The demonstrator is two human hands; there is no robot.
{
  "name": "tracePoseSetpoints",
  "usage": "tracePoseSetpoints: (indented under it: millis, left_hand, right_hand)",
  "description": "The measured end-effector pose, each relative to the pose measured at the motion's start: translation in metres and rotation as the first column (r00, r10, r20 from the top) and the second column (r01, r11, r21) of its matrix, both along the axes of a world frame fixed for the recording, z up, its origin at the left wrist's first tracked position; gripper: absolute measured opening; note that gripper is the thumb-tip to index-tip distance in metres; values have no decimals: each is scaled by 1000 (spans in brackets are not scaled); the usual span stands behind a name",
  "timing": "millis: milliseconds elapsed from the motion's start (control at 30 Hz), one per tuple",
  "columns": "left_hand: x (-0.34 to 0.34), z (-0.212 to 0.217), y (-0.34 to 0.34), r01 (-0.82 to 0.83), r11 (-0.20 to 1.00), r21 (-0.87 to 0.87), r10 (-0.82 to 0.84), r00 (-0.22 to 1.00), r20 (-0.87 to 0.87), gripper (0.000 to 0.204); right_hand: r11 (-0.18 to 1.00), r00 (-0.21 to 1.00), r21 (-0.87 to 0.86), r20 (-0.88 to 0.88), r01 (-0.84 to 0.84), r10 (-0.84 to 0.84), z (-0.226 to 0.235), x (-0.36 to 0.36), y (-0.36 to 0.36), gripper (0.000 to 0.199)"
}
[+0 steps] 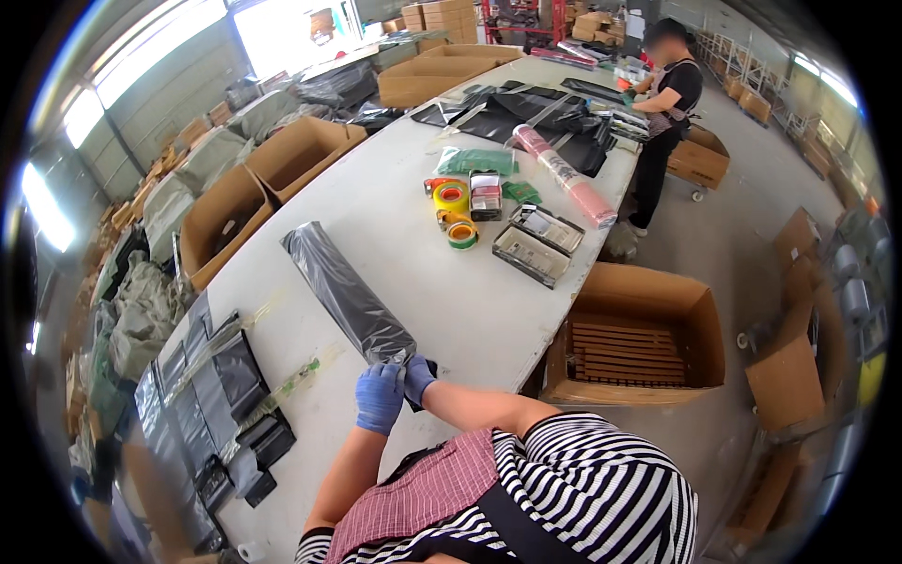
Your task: The person wraps a long item in a black plastic sleeve, attaches a shipping label and tape, and places it into a large cardboard box. They then prepare a black mat on the table and wrap a red roll and a grey item together using clear plastic film.
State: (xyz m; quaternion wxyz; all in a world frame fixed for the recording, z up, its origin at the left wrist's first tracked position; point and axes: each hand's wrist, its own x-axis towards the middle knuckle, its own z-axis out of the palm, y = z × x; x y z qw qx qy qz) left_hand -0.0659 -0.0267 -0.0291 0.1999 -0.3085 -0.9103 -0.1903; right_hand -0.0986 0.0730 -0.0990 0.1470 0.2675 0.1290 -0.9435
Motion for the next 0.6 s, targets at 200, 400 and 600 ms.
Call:
tracePoseSetpoints:
  millis: [200, 400, 600]
  left_hand:
    - [-12, 9, 35, 168, 984, 58, -166, 985, -38, 14]
    - [-10, -2, -1, 111, 991, 78, -114, 992, 47, 13]
    - [-8, 8, 9, 170, 984, 54, -177, 972, 156, 11]
  right_hand:
    - [621, 746, 712, -598, 327, 294, -144, -58, 50, 37]
    - [36, 615, 882, -357, 471, 703, -97, -28, 15, 31]
    - [-104, 789, 953, -172, 285, 589, -39, 21, 53, 27]
